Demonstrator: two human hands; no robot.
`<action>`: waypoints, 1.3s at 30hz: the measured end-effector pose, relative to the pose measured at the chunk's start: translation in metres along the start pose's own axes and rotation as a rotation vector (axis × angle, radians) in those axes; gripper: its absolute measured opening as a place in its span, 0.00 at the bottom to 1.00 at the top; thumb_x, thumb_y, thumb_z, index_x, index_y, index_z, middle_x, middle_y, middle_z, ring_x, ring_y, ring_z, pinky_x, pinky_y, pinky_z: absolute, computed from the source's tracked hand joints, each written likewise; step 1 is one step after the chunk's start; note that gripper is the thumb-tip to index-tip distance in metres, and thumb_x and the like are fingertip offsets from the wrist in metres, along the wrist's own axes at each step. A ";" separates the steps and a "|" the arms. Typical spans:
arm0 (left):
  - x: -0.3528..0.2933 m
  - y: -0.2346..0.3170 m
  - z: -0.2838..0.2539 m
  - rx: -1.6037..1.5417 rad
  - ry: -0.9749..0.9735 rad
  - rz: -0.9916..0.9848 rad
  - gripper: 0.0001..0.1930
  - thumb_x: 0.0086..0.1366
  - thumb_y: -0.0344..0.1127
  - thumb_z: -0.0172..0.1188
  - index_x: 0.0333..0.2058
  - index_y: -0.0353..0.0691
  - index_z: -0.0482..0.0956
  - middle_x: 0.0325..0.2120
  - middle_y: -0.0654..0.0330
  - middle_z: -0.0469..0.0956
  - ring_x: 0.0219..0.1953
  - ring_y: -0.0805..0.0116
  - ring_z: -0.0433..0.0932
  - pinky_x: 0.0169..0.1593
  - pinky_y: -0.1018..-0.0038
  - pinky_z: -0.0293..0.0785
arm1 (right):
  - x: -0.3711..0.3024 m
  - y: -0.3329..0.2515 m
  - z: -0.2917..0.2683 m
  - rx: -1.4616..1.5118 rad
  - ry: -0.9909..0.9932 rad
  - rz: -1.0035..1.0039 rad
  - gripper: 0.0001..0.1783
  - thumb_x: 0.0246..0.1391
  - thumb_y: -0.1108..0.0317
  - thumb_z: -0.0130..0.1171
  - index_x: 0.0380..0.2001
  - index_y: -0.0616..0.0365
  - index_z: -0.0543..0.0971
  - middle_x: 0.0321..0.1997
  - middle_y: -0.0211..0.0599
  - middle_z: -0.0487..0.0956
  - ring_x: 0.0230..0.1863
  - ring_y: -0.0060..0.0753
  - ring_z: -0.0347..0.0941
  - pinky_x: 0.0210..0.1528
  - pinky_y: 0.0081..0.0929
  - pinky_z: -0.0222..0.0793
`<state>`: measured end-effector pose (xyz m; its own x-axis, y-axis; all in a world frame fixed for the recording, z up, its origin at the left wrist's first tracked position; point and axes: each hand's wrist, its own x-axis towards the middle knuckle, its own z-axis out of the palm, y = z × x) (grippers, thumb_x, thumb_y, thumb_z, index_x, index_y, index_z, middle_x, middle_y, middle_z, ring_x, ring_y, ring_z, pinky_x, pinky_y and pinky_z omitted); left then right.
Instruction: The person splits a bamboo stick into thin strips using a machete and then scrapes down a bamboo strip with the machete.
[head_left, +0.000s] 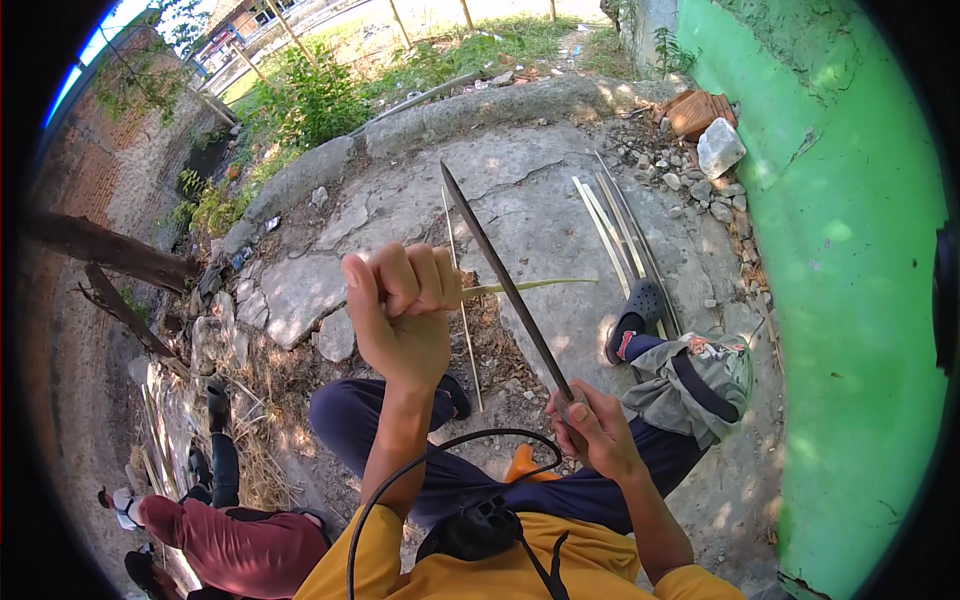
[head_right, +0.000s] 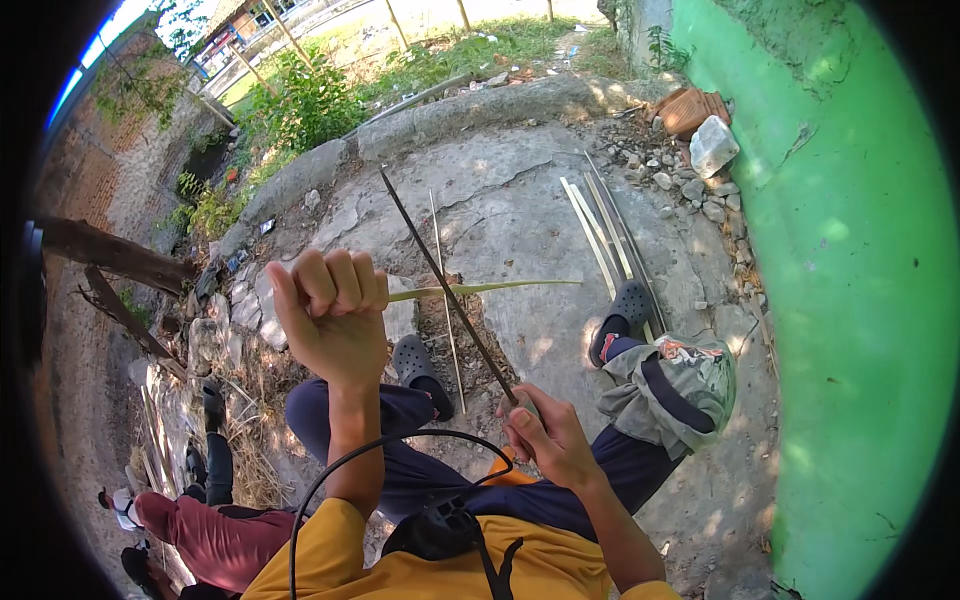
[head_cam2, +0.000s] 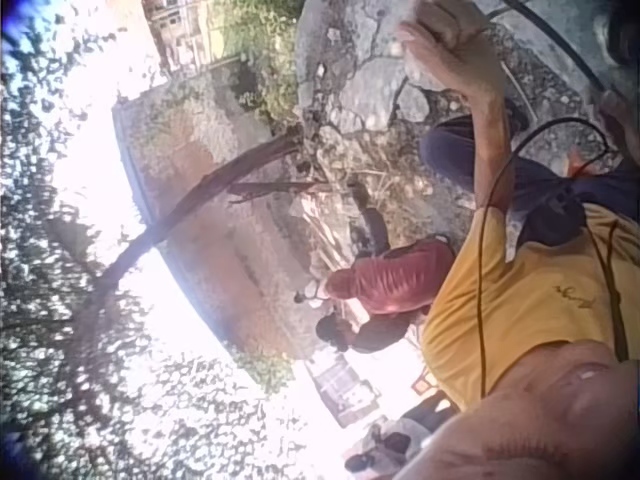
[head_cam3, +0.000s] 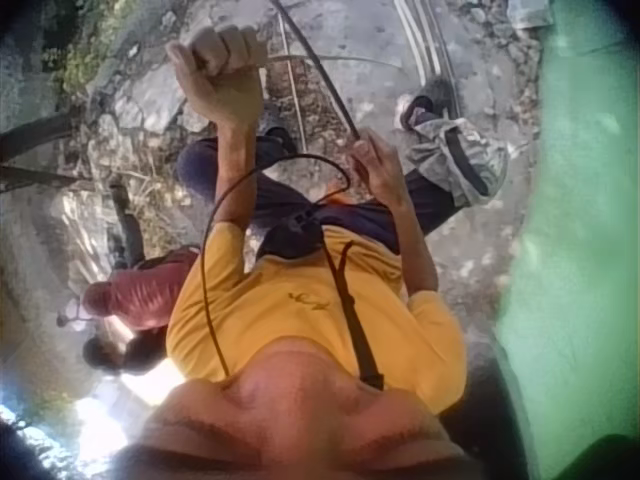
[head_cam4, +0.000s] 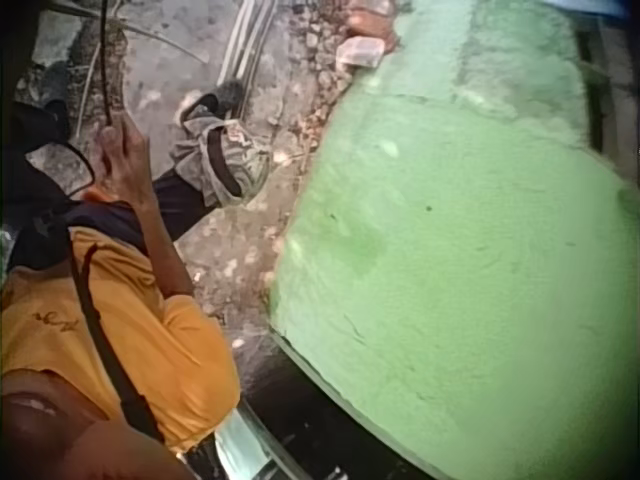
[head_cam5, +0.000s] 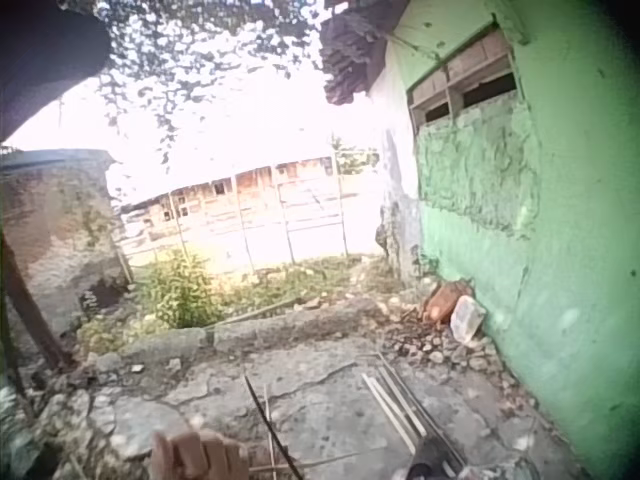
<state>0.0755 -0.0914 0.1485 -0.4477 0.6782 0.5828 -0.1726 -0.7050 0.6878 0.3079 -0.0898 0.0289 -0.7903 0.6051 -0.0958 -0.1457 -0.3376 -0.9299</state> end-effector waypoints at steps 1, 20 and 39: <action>-0.002 -0.001 -0.003 0.002 0.000 0.001 0.28 0.80 0.53 0.32 0.19 0.47 0.53 0.15 0.68 0.50 0.19 0.75 0.46 0.22 0.74 0.45 | -0.002 0.000 0.001 -0.003 0.006 -0.031 0.26 0.69 0.46 0.52 0.41 0.64 0.74 0.22 0.27 0.70 0.19 0.13 0.65 0.21 0.16 0.60; -0.038 -0.021 -0.001 -0.080 0.201 0.091 0.32 0.80 0.53 0.25 0.13 0.50 0.47 0.07 0.70 0.44 0.11 0.76 0.38 0.16 0.72 0.36 | 0.001 -0.011 0.020 -0.434 0.074 -0.052 0.18 0.62 0.54 0.56 0.40 0.61 0.75 0.16 0.34 0.70 0.17 0.23 0.65 0.23 0.28 0.61; -0.100 0.006 -0.044 0.276 0.151 0.121 0.29 0.79 0.50 0.32 0.16 0.47 0.58 0.14 0.67 0.56 0.18 0.69 0.55 0.36 0.70 0.58 | 0.019 0.030 0.017 -0.323 -0.149 0.037 0.24 0.61 0.48 0.54 0.34 0.63 0.74 0.18 0.35 0.71 0.21 0.23 0.67 0.26 0.28 0.61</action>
<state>0.0808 -0.1731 0.0755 -0.5785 0.5401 0.6112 0.1248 -0.6819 0.7207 0.2786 -0.1005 0.0052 -0.8730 0.4771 -0.1011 0.0616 -0.0978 -0.9933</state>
